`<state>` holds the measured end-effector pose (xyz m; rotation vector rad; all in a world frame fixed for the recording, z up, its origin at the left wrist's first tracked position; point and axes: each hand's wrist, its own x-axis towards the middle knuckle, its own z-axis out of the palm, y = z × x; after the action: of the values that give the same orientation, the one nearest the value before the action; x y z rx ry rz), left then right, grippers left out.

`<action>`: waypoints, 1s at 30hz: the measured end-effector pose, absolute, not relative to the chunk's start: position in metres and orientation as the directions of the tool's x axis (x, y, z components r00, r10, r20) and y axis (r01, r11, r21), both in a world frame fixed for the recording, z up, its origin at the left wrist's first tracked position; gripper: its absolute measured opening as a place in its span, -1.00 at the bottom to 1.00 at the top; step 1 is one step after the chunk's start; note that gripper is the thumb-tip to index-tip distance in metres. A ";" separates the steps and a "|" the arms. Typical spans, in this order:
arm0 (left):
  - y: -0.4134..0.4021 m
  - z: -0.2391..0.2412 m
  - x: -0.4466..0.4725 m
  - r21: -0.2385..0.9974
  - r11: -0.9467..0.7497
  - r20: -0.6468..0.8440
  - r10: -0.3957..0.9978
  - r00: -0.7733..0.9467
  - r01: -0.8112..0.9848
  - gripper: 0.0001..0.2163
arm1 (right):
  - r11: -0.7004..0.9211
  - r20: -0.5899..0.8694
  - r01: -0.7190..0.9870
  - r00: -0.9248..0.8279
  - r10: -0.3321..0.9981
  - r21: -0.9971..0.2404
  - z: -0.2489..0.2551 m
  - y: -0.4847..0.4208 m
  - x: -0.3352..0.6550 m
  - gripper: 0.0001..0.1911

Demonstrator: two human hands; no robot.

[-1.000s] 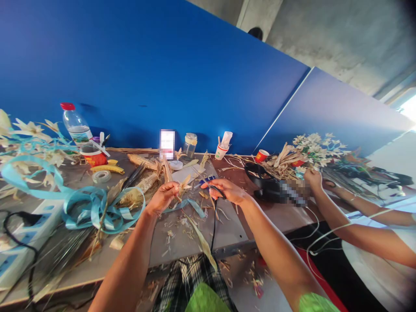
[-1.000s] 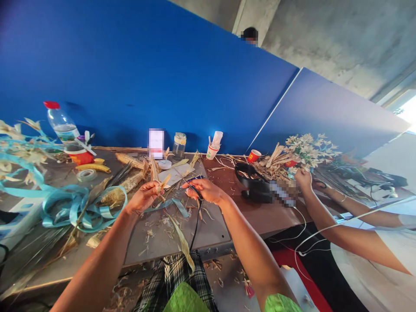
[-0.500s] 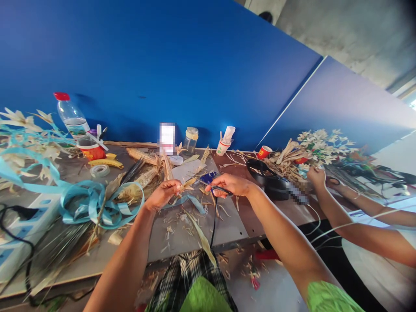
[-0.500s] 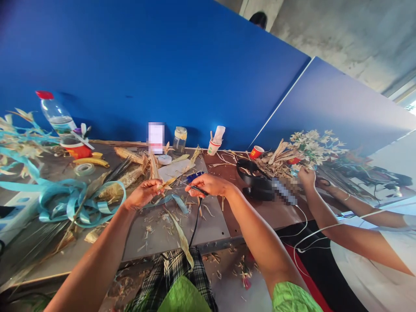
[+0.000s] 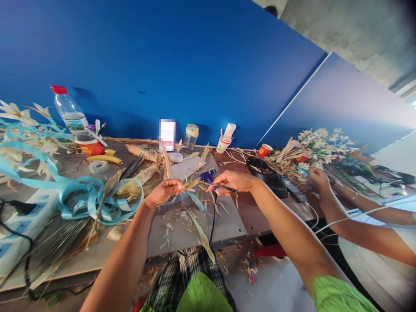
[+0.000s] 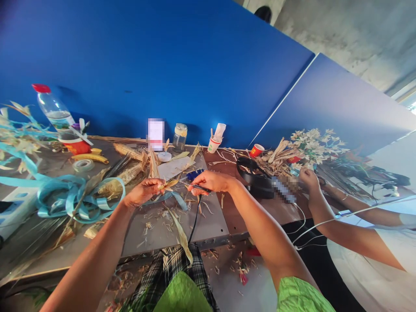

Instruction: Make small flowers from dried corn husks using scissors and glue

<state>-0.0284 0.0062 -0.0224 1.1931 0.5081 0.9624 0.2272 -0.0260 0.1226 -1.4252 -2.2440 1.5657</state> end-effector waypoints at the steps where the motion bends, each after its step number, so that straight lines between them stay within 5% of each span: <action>1: 0.007 -0.023 -0.029 0.936 0.062 0.141 0.836 0.530 -0.346 -0.82 | 0.059 -0.434 0.652 -0.567 0.700 -0.756 0.123 -0.026 0.227 -0.52; 20: 0.008 -0.023 -0.033 0.963 0.027 0.145 0.784 0.604 -0.267 -0.80 | 0.172 -0.522 0.762 -0.571 0.633 -0.624 0.129 -0.020 0.231 -0.54; 30: 0.007 -0.021 -0.032 0.961 0.032 0.152 0.773 0.616 -0.276 -0.82 | 0.170 -0.463 0.709 -0.602 0.650 -0.684 0.119 -0.015 0.239 -0.61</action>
<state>-0.0318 0.0068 -0.0213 1.3019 0.4787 0.8572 0.2388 -0.0152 0.1193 -1.4264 -2.4499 1.4946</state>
